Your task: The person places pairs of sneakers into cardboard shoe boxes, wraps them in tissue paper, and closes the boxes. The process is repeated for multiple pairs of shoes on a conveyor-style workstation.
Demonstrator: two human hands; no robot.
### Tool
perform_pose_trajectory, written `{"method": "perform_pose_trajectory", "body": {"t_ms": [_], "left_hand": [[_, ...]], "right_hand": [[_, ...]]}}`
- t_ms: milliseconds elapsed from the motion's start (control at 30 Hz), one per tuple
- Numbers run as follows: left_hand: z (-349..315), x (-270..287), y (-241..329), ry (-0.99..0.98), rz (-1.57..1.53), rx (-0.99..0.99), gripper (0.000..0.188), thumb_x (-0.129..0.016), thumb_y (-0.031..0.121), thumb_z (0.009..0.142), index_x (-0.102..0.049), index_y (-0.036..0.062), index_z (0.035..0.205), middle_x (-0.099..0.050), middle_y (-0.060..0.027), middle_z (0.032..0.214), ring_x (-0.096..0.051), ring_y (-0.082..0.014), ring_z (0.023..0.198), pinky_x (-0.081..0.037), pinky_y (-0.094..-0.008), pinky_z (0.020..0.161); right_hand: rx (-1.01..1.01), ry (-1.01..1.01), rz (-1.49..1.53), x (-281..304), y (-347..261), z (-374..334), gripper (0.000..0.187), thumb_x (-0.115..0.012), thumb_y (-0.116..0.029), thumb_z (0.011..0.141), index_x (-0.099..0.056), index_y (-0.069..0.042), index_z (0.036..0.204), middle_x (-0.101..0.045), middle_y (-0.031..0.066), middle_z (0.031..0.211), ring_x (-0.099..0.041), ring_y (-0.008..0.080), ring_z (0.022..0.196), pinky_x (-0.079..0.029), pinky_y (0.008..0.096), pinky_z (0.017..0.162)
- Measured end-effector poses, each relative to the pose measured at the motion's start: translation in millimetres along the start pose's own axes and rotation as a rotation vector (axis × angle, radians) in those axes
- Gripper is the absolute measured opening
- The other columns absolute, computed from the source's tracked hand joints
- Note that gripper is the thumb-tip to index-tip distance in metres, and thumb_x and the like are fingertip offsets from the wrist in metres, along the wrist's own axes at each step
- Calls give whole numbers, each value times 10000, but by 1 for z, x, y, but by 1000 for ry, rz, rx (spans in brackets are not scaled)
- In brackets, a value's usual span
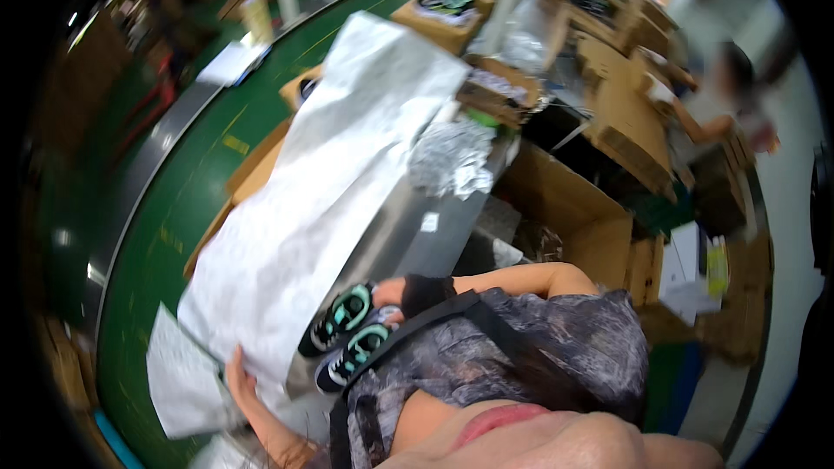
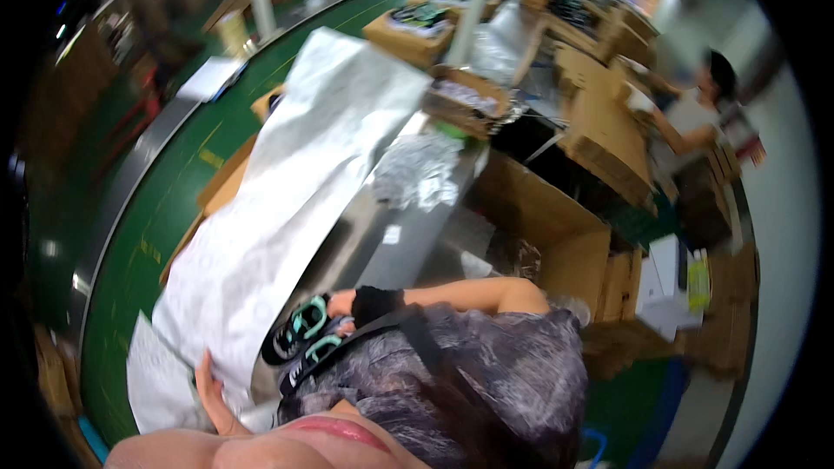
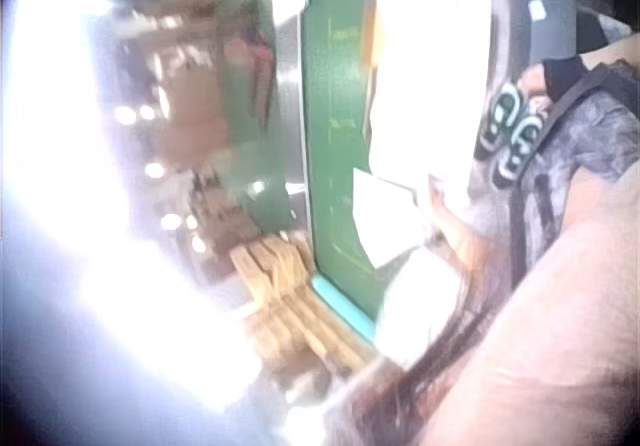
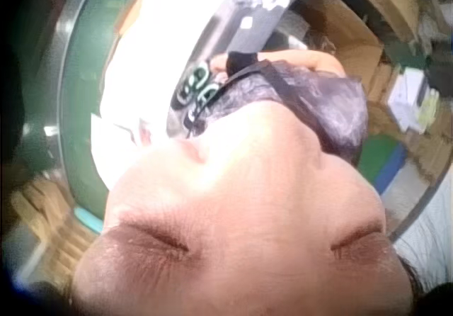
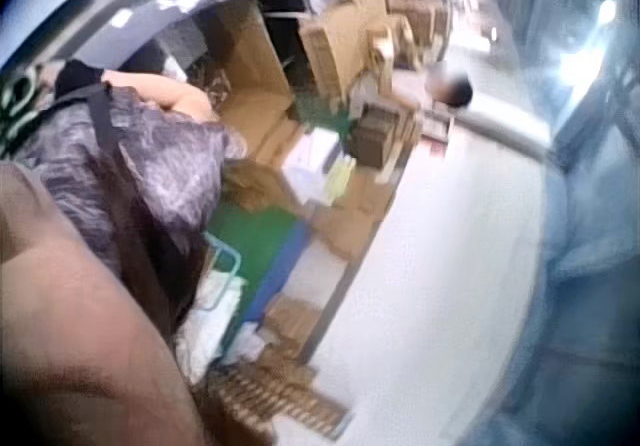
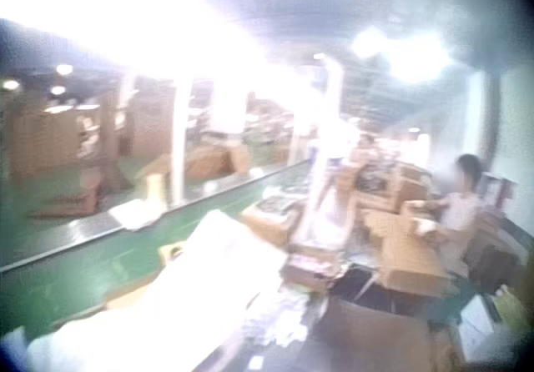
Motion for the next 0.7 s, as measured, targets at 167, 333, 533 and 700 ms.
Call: {"method": "perform_pose_trajectory", "body": {"t_ms": [167, 333, 533, 700], "left_hand": [[18, -29, 4, -38, -253, -94, 502, -651, 285, 747, -512, -52, 1093, -569, -101, 1032, -544, -176, 879, -441, -292, 677], [38, 1, 19, 141, -275, -203, 488, -623, 278, 769, -514, -96, 1062, -573, -141, 1025, -557, -203, 878, -442, -324, 767], [31, 53, 67, 384, -133, -271, 471, -614, 289, 760, -537, -98, 1019, -589, -145, 962, -565, -199, 817, -450, -314, 709], [30, 119, 78, 508, 140, -340, 447, -608, 314, 747, -574, -80, 956, -616, -146, 863, -576, -194, 754, -450, -312, 667]], "right_hand": [[-349, -509, -513, -81, 24, -21, 272, -567, -286, 721, -550, -41, 839, -541, 162, 797, -553, 293, 788, -414, 368, 700], [308, 156, -354, -39, -98, 21, 197, -573, -193, 639, -511, -33, 736, -493, 93, 754, -500, 251, 739, -395, 406, 647], [273, -222, -622, -115, -47, 39, 134, -565, -220, 656, -564, -87, 656, -554, 39, 681, -516, 179, 771, -330, 523, 781], [-75, -51, 94, -43, -74, 123, 271, -597, -324, 740, -588, -57, 784, -586, 68, 708, -558, 214, 724, -396, 422, 734]]}}
Point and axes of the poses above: each hand's wrist, its own z-axis towards the middle knuckle, its own x-axis out of the back of the hand, y = z × x, the point moved 10 cm from there along z, towards the middle knuckle
